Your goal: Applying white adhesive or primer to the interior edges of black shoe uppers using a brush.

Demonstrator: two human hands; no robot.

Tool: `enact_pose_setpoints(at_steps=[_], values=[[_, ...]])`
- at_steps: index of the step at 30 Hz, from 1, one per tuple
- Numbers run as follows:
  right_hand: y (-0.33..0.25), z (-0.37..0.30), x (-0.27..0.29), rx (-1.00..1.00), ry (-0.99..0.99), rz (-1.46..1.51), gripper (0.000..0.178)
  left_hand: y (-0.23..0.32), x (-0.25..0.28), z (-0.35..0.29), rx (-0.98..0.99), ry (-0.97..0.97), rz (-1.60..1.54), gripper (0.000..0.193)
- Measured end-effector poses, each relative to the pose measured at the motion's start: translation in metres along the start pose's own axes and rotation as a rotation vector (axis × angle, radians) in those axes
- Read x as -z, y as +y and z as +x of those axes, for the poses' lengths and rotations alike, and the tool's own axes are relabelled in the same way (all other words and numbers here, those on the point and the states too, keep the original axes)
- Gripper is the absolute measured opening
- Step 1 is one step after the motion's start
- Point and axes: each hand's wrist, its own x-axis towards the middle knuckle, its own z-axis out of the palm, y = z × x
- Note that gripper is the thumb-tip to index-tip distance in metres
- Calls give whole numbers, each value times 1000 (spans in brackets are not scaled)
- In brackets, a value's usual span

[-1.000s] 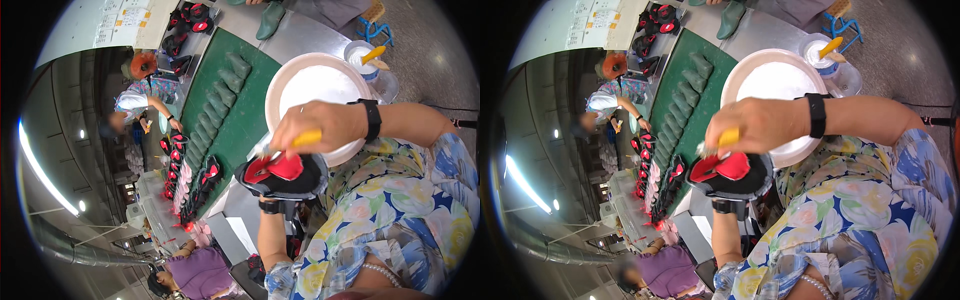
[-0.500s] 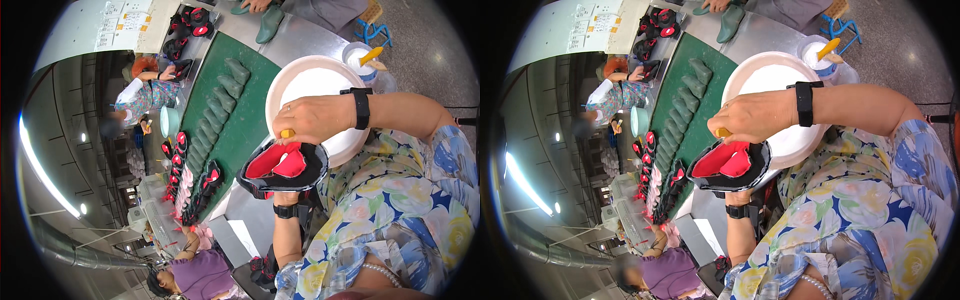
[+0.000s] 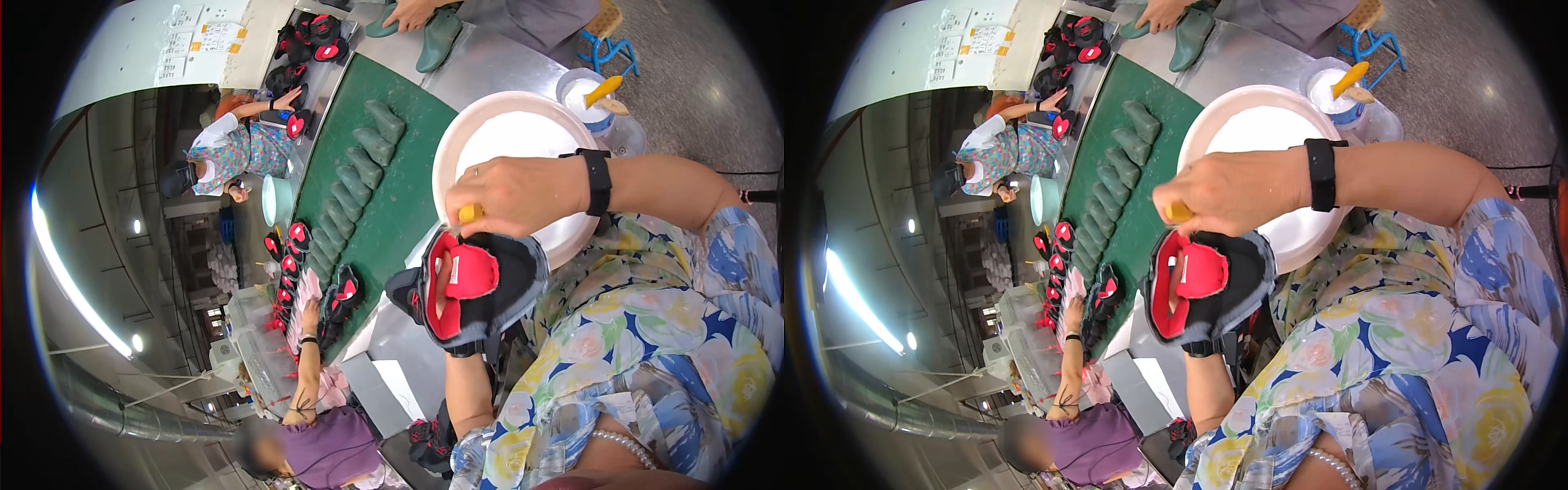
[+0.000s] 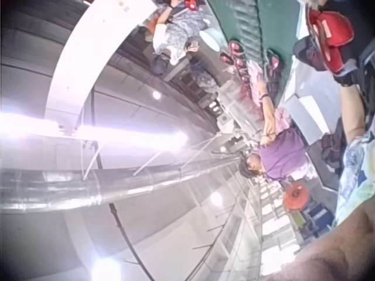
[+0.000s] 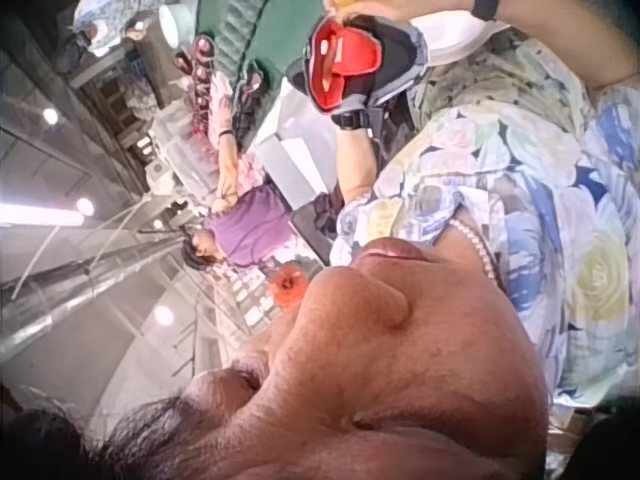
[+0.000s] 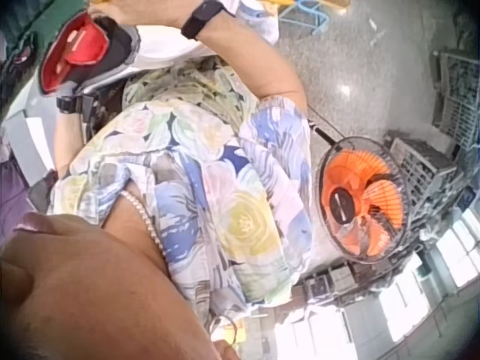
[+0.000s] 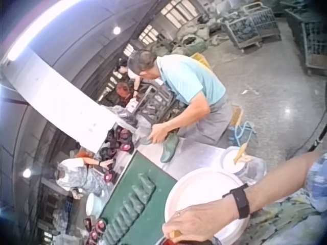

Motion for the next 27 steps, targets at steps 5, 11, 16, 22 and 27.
enact_pose_setpoints(at_steps=[5, 11, 16, 22, 27], values=[[-15, -7, 29, -390, -201, 20, 17, 1, -3, -6, -29, 37, 63, 49], [-10, -13, 12, -249, -55, -33, 20, 29, -16, -11, -162, 125, 102, 46], [-26, -18, 12, -310, 17, 30, 19, 42, 2, -4, -76, 178, -365, 55], [-51, -31, -30, -294, -44, 259, 19, 37, 14, -8, -208, 171, -333, 59], [-49, -24, -13, -403, 149, 279, 17, 12, 40, -15, -230, 142, -47, 61]])
